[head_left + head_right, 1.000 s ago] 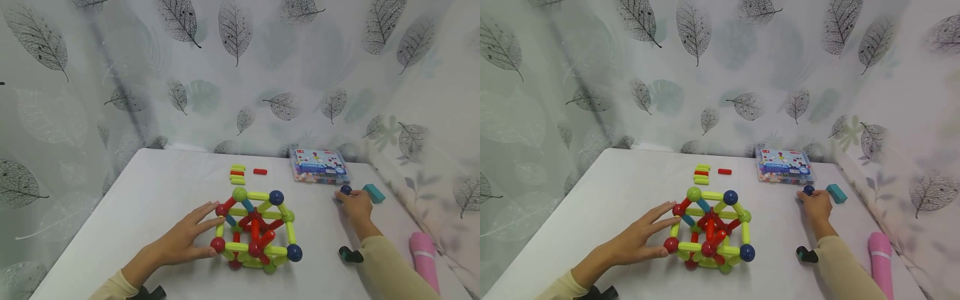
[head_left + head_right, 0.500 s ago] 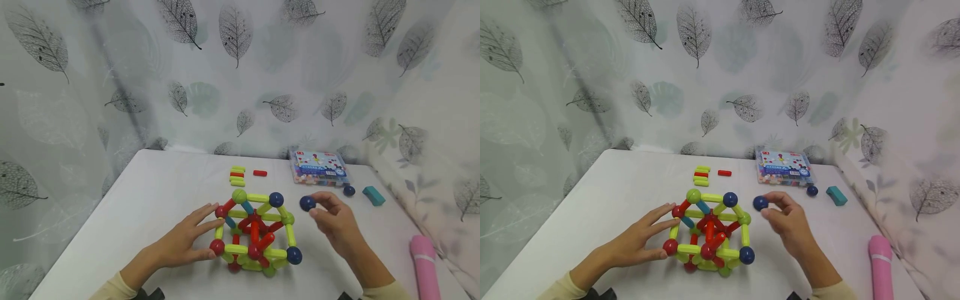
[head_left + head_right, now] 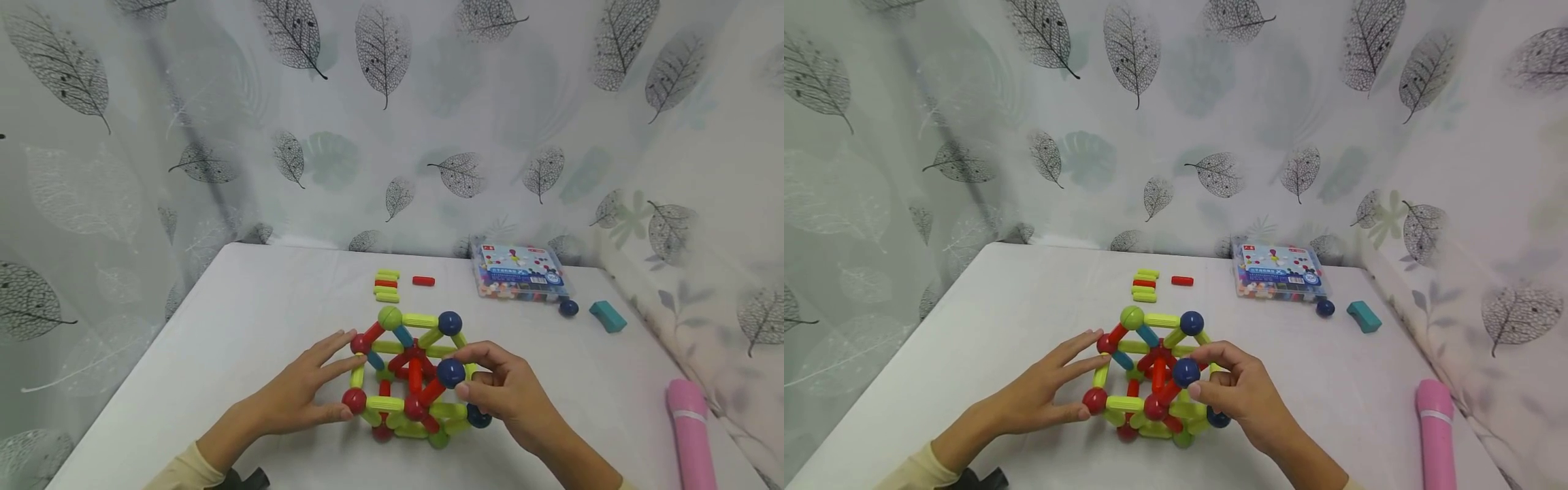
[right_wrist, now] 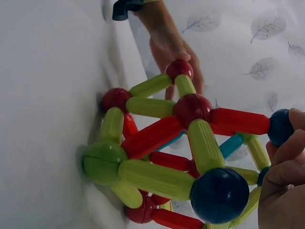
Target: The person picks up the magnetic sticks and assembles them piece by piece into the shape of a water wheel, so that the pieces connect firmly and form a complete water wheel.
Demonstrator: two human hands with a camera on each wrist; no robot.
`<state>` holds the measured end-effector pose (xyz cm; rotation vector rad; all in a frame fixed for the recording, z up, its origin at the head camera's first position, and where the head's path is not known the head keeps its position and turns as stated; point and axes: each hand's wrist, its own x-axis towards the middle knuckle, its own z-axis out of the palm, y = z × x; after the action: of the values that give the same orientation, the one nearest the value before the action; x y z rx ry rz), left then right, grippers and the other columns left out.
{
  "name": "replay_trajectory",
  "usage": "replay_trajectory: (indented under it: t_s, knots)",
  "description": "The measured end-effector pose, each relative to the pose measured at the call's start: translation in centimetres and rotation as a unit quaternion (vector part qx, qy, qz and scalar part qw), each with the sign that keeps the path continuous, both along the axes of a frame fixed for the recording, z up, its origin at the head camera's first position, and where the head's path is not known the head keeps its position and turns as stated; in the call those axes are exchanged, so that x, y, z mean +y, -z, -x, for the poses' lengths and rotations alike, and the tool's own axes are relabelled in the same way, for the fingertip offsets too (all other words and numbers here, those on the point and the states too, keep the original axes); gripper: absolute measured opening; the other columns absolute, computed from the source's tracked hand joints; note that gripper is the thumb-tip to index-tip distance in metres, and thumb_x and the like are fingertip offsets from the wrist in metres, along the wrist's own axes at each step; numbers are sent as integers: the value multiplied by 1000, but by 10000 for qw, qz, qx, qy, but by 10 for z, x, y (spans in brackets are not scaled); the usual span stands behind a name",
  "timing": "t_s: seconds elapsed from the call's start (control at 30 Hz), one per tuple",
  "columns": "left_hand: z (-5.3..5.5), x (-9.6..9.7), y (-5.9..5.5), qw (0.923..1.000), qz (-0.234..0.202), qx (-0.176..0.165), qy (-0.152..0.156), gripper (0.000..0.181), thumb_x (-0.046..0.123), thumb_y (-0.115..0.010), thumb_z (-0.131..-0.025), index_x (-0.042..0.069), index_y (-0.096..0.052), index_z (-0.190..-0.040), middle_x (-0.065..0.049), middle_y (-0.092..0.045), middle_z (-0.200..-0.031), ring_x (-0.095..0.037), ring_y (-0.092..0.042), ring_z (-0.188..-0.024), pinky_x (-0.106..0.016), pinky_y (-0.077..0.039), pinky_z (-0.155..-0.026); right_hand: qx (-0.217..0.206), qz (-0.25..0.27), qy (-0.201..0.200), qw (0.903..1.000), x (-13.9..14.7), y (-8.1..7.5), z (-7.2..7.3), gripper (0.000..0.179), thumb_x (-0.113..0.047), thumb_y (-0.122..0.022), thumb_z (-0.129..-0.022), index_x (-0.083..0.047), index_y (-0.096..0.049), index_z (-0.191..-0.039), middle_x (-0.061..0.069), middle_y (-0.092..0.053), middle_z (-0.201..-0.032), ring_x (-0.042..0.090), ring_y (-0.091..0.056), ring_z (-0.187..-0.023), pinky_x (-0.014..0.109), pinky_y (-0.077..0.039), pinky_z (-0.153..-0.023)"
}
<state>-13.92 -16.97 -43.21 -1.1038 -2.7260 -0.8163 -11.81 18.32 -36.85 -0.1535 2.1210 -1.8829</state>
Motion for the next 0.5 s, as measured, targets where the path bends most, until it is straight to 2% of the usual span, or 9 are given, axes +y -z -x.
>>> replay_trajectory:
  t_s: [0.17,0.43,0.5]
  knots:
    - [0,-1,1,10000,-49,-65,-20,74,61,-69,-89,29,-49,-153,2,-28,-167,-30,-28,-153,-63,-43,-107,160,-206,-85,9996,1,0,1,42,-14,-79,-89,-6,-62,-126,15,-65,-120,16,-55,-66,28,-54,-61]
    - [1,-3,1,10000,-34,38,-41,74,60,-70,-88,28,-49,-152,1,-29,-167,-30,-29,-152,-63,-45,-106,658,-285,-580,9957,3,1,1,34,-14,-74,-93,-11,-66,-126,13,-67,-110,20,-55,-66,30,-52,-57]
    - [1,-3,1,10000,-49,31,-31,74,60,-70,-89,28,-49,-152,1,-29,-167,-31,-29,-152,-64,-45,-106,813,-232,-667,9942,5,1,2,33,-12,-73,-94,-11,-66,-126,10,-68,-112,21,-56,-67,30,-53,-58]
